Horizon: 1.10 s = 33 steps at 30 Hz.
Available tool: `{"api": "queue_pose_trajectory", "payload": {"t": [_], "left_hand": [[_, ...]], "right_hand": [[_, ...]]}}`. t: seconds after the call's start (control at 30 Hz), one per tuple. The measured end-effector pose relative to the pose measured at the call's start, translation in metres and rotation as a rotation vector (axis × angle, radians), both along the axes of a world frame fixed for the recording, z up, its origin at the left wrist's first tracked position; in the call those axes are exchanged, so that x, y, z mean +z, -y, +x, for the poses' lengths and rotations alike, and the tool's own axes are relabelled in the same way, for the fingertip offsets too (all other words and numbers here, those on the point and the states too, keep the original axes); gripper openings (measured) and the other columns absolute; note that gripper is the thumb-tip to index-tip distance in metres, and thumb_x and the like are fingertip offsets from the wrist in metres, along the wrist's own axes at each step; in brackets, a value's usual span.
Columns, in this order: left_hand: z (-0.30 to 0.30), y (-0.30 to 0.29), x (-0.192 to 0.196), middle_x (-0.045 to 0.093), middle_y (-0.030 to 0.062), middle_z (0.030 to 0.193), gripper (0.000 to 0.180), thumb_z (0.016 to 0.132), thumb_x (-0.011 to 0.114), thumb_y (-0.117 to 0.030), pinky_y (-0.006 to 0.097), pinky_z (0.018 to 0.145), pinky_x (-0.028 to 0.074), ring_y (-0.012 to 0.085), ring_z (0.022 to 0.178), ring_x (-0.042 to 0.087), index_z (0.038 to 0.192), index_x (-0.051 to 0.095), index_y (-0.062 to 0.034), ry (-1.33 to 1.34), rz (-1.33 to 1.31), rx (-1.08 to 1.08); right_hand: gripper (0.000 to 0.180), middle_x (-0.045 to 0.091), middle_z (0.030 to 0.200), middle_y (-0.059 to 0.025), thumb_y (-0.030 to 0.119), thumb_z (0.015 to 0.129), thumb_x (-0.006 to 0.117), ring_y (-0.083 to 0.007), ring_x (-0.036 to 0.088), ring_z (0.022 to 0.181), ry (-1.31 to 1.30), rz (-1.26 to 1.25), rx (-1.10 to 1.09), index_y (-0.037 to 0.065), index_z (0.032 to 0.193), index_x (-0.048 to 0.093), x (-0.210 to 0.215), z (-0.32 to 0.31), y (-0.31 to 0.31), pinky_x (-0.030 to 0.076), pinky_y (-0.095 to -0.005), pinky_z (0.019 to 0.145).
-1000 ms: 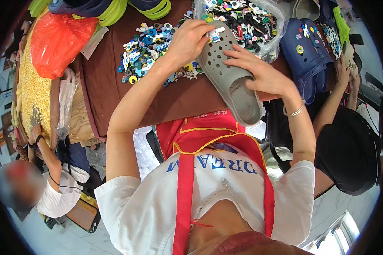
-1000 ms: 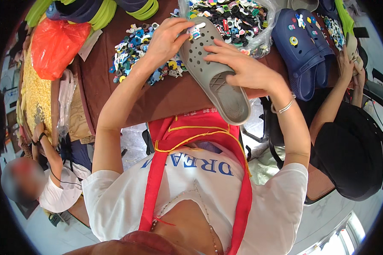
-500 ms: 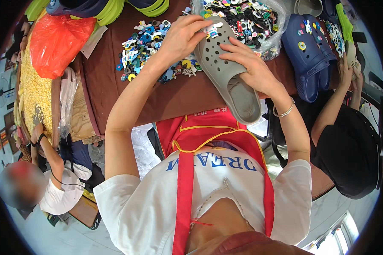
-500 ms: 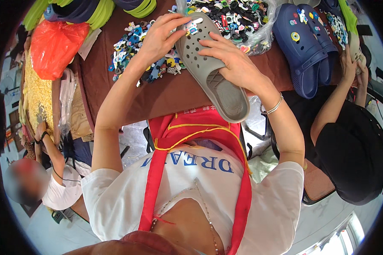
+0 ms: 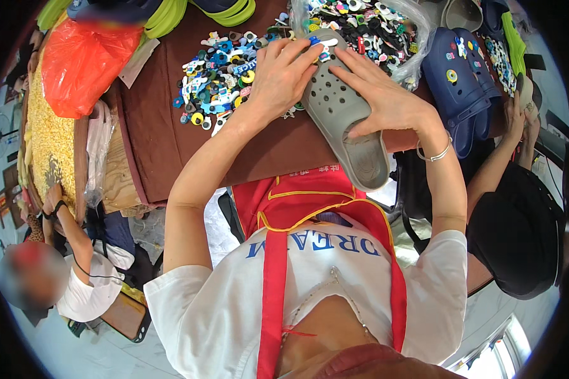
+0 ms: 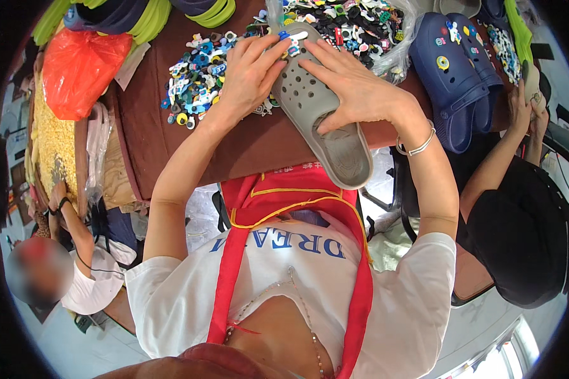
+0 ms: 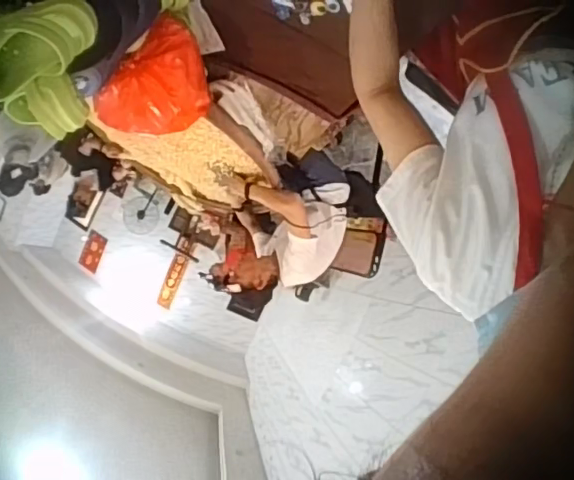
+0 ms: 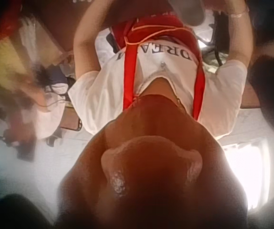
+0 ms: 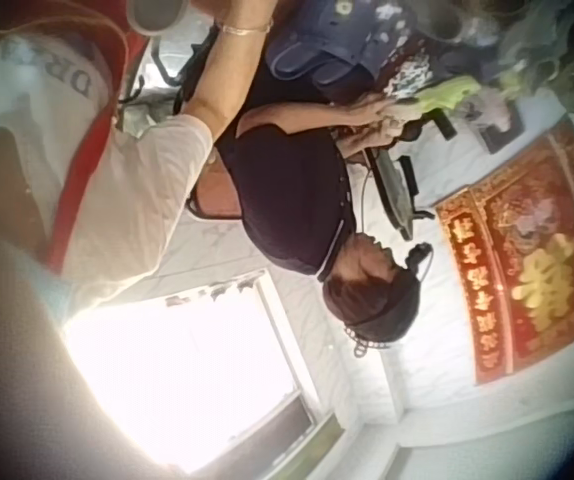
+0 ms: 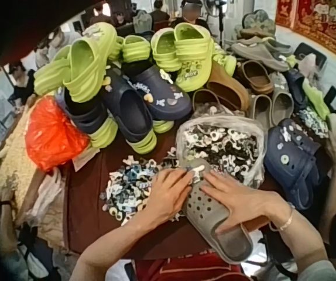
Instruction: Attaching decorative charms to the holes of a grey clog shoe.
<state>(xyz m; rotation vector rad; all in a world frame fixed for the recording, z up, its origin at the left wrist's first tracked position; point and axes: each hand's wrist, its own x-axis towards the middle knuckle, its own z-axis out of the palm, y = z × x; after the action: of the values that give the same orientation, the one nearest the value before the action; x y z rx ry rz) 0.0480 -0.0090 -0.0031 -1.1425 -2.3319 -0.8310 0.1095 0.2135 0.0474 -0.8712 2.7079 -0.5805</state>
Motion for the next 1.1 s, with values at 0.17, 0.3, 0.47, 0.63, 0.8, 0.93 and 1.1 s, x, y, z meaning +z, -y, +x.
{"api": "queue_pose_trajectory", "payload": {"t": [0.17, 0.3, 0.47, 0.63, 0.8, 0.93, 1.1], "left_hand": [[-0.001, -0.002, -0.005, 0.055, 0.0032, 0.115, 0.038, 0.078, 0.064, -0.007, 0.037, 0.082, 0.037, 0.0243, 0.101, 0.05, 0.115, 0.06, -0.0099, -0.073, -0.088, -0.003], [-0.001, -0.005, -0.008, 0.055, 0.003, 0.117, 0.039, 0.076, 0.063, -0.005, 0.037, 0.083, 0.036, 0.0241, 0.102, 0.05, 0.115, 0.06, -0.0108, -0.066, -0.112, 0.0], [0.004, 0.006, 0.004, 0.055, 0.0038, 0.117, 0.041, 0.074, 0.063, -0.004, 0.037, 0.084, 0.035, 0.0244, 0.103, 0.05, 0.114, 0.061, -0.0121, -0.051, -0.028, -0.001], [0.034, 0.02, 0.001, 0.055, 0.0046, 0.116, 0.041, 0.072, 0.062, 0.001, 0.036, 0.084, 0.036, 0.0248, 0.104, 0.05, 0.111, 0.063, -0.012, 0.022, -0.039, -0.018], [0.026, 0.025, 0.001, 0.058, 0.0107, 0.109, 0.033, 0.077, 0.059, 0.003, 0.037, 0.085, 0.042, 0.0288, 0.098, 0.054, 0.108, 0.063, -0.0062, 0.147, 0.083, 0.005], [-0.003, 0.016, 0.006, 0.057, 0.0126, 0.109, 0.029, 0.081, 0.058, -0.002, 0.039, 0.084, 0.043, 0.0309, 0.098, 0.054, 0.11, 0.062, -0.0054, 0.112, 0.166, 0.036], [-0.024, -0.004, 0.012, 0.056, 0.0124, 0.113, 0.035, 0.081, 0.066, -0.012, 0.036, 0.088, 0.043, 0.0292, 0.101, 0.053, 0.115, 0.061, -0.0059, 0.074, 0.085, 0.014]], "right_hand": [[0.095, 0.013, 0.151, -0.0169, 0.018, 0.06, 0.076, -0.0299, 0.011, 0.141, 0.061, -0.097, -0.059, 0.005, 0.141, 0.029, -0.008, 0.0, 0.006, 0.02, -0.0385, 0.113], [0.092, 0.015, 0.151, -0.0154, 0.011, 0.059, 0.072, -0.029, 0.012, 0.141, 0.058, -0.147, -0.094, 0.004, 0.141, 0.03, -0.012, 0.0, 0.006, 0.021, -0.0381, 0.113], [0.091, 0.02, 0.15, -0.0155, 0.01, 0.059, 0.072, -0.0292, 0.02, 0.138, -0.003, -0.252, -0.166, 0.004, 0.14, 0.031, -0.011, 0.008, 0.013, 0.024, -0.0385, 0.112], [0.077, 0.025, 0.148, -0.0121, 0.004, 0.067, 0.066, -0.0284, 0.027, 0.136, 0.029, -0.443, -0.41, 0.007, 0.138, 0.037, -0.02, 0.034, 0.02, 0.027, -0.0366, 0.109], [0.071, 0.026, 0.149, -0.0108, 0.001, 0.069, 0.062, -0.029, 0.026, 0.136, 0.025, -0.539, -0.506, 0.009, 0.136, 0.04, -0.028, 0.038, 0.029, 0.027, -0.0357, 0.109], [0.068, 0.026, 0.148, -0.0127, 0.003, 0.069, 0.062, -0.03, 0.027, 0.136, 0.012, -0.588, -0.554, 0.008, 0.134, 0.043, -0.03, 0.037, 0.037, 0.027, -0.0358, 0.109], [0.064, 0.03, 0.146, -0.0148, 0.005, 0.07, 0.062, -0.0309, 0.031, 0.133, -0.001, -0.605, -0.577, 0.006, 0.132, 0.045, -0.031, 0.034, 0.04, 0.029, -0.0359, 0.108]]}}
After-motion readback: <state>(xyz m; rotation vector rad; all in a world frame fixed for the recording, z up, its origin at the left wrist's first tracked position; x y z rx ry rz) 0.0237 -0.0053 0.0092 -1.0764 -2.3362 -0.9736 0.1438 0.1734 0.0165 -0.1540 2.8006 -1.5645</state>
